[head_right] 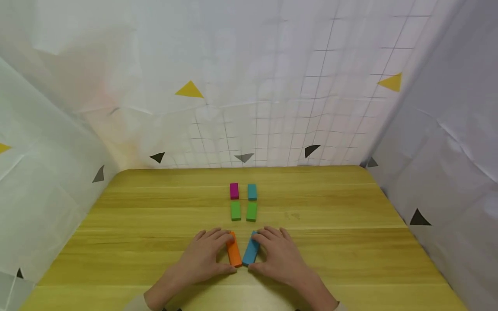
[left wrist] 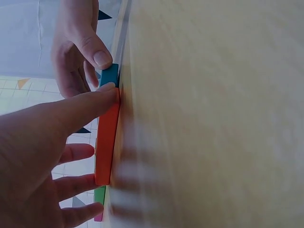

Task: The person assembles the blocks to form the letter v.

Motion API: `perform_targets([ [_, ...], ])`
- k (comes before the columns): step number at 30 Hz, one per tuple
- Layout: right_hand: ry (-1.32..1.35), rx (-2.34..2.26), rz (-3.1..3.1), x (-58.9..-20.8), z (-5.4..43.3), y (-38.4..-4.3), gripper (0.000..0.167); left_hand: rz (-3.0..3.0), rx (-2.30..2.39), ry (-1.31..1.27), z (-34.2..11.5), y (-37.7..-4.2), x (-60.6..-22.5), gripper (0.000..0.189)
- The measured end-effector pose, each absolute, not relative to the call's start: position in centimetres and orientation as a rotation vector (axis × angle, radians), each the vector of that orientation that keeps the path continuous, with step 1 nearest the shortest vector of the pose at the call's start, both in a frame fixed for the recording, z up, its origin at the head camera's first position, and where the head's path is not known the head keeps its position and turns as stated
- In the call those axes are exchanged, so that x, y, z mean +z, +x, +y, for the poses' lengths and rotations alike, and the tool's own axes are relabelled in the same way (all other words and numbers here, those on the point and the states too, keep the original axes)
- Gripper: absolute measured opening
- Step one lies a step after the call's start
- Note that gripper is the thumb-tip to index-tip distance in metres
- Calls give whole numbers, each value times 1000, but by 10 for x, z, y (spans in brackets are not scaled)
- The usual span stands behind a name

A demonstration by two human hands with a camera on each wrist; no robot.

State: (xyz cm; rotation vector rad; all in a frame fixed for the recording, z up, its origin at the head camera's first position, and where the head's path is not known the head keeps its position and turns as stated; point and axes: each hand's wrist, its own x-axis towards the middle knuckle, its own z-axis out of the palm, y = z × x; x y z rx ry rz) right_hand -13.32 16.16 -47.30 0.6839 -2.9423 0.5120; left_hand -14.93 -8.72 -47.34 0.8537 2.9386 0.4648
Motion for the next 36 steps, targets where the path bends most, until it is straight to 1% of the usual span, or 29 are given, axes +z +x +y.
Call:
perform_targets([
  [15,657,521,-2959,-479,161,-136,73,2954,462,862,-87,-149,-472,73],
  [28,670,559,-2988,-475,161,-136,65,2932,448,853,-88,-149,-475,72],
  [36,710,583,-2943,-472,163,-137,53,2939,461,868,-89,-146,-472,70],
])
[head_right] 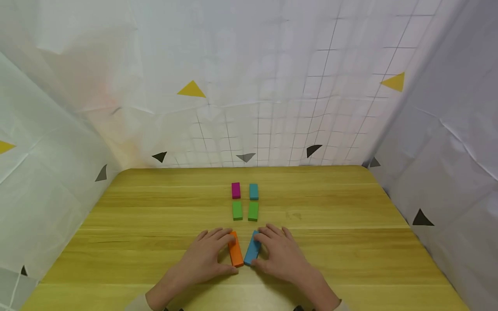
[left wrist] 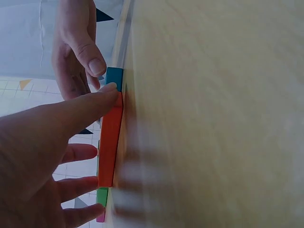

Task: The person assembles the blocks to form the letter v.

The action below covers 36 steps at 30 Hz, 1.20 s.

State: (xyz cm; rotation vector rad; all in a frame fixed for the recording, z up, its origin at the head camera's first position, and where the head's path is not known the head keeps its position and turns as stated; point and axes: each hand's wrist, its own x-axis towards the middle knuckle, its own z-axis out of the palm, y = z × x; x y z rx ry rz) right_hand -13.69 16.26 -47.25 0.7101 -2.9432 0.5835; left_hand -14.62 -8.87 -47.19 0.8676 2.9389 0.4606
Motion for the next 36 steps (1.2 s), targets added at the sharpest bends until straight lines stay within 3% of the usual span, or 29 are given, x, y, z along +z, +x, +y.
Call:
perform_targets([
  [16,749,625,-2894,-475,172,-144,35,2973,407,912,-88,-142,-468,60],
  [36,718,697,-2819,-474,178,-163,41,2933,434,901,-89,-130,-471,70],
])
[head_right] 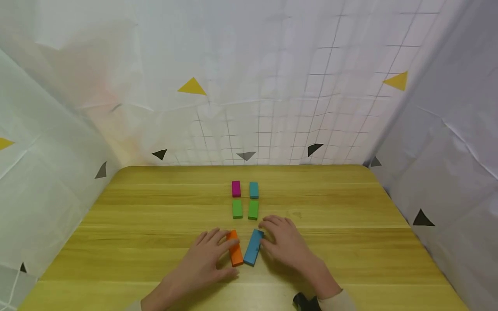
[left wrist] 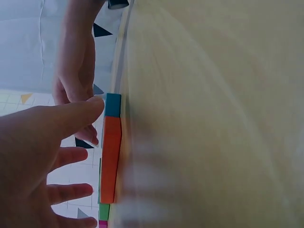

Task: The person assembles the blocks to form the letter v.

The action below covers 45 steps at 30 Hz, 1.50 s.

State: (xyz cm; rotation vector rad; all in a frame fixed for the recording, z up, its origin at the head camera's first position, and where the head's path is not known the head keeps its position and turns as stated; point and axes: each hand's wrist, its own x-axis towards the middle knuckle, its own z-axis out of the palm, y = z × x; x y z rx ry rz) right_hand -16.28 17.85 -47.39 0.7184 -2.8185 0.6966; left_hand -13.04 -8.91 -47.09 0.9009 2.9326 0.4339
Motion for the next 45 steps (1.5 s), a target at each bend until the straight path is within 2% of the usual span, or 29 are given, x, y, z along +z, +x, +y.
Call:
perform_targets([
  [26,719,638,-2765,-467,173,-201,42,2927,299,948,-73,-103,-466,76],
  [45,695,646,-2845,-468,161,-230,44,2970,165,989,-70,-101,-468,71],
])
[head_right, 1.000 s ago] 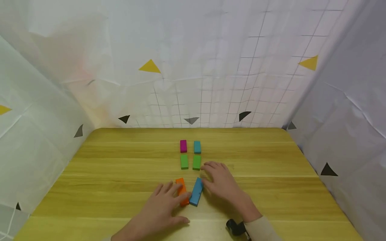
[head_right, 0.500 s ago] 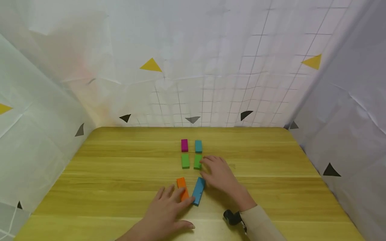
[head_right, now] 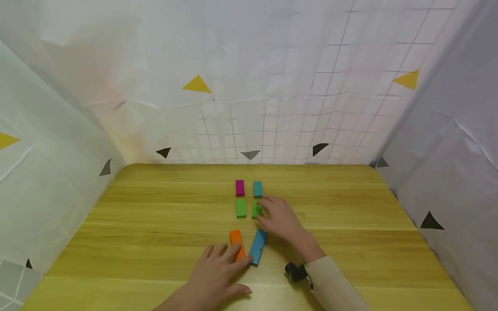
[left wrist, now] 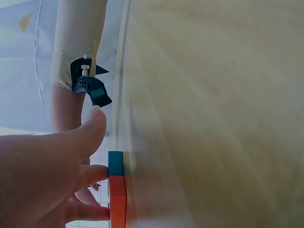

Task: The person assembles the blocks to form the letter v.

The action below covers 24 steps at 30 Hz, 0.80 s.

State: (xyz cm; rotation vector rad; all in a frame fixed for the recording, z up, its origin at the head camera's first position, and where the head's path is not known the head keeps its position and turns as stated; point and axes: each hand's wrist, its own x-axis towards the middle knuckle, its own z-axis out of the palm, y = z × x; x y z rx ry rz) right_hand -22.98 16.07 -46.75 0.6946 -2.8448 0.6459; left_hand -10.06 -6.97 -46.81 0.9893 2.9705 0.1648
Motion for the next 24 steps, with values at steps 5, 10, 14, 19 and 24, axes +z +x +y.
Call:
perform_targets([
  [5,707,595,-2861,-463,155,-237,46,2979,161,1007,-71,-101,-469,71],
  [10,706,576,-2887,-465,151,-240,45,2974,163,1008,-71,-101,-469,72],
  [14,729,577,-2886,-471,150,-241,39,2947,154,999,-71,-100,-466,71],
  [19,711,612,-2890,-475,151,-243,33,2936,152,1006,-71,-101,-466,70],
  [24,728,627,-2878,-473,152,-244,29,2947,148,1025,-72,-102,-466,70],
])
